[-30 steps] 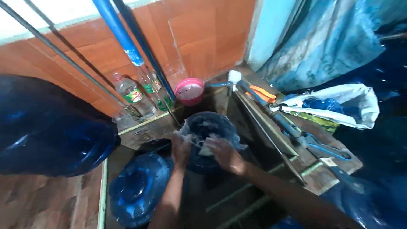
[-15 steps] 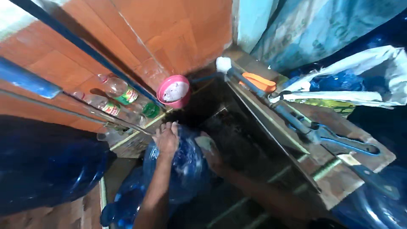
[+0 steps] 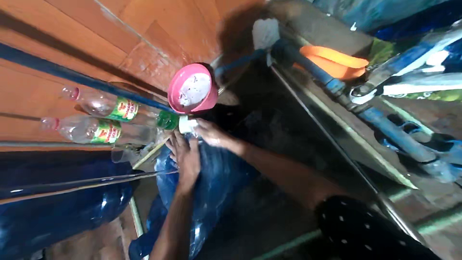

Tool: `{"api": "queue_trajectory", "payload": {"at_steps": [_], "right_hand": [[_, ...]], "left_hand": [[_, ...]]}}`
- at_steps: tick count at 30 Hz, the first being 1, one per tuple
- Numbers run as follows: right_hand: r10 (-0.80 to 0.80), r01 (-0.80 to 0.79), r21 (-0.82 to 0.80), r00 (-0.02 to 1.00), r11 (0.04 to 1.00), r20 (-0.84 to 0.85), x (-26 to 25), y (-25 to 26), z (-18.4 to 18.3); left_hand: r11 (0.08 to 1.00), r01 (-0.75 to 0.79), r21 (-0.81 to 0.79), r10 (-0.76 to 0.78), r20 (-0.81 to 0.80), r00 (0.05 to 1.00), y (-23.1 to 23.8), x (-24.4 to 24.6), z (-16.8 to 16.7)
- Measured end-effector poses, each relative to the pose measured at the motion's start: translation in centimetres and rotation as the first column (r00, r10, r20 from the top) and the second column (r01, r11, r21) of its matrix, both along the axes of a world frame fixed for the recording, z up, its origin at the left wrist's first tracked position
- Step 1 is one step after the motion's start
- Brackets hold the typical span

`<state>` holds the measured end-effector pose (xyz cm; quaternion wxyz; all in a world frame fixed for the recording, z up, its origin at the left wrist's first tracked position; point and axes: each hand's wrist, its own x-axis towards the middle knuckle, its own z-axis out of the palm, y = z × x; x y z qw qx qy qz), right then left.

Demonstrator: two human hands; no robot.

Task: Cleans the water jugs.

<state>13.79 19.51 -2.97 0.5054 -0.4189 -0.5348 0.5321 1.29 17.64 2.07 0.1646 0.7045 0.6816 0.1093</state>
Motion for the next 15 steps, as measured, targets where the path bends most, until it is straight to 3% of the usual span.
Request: {"api": "queue_trajectory", "payload": {"at_steps": [2,5,7,9,10,12,14,15], "right_hand": [[0.070,-0.086,-0.143,0.992,0.986,-0.109,0.8,1.8,-1.0],[-0.126,0.105,-0.199,0.987,0.974,-0.097,0.3,-4.0,-1.3],[-0.276,0.276,-0.002,0.960,0.961,-0.050,-0.2,-9.1,-2.2],[-0.343,0.343,0.182,0.939,0.922,-0.032,-0.9,-10.7,-2.1],[-0.311,0.307,0.206,0.950,0.929,-0.011,-0.6,-9.6,-1.4],[-0.035,0.035,0.033,0.999,0.999,0.006,1.3,-5.1,0.2],[0.131,-0.137,-0.077,0.988,0.988,-0.079,1.9,-0.7,-1.5],[0.124,-0.134,-0.099,0.987,0.986,-0.098,1.8,-0.4,-3.0]], "left_hand": [[0.996,0.049,0.070,-0.053,0.059,0.997,-1.0,-0.4,-0.6],[0.988,-0.066,0.136,0.061,0.046,0.997,0.6,-0.7,-1.0],[0.986,-0.101,0.134,0.103,-0.012,0.995,1.6,0.0,-1.3],[0.991,0.042,0.127,-0.033,-0.070,0.997,0.7,0.1,-1.4],[0.982,0.120,0.144,-0.111,-0.069,0.991,-0.4,0.0,-1.3],[0.938,0.271,0.217,-0.268,-0.046,0.962,-2.7,-0.3,-1.6],[0.885,0.382,0.266,-0.384,-0.048,0.922,-4.2,-0.6,-1.8],[0.888,0.375,0.266,-0.380,-0.033,0.924,-4.2,-0.9,-1.7]]}}
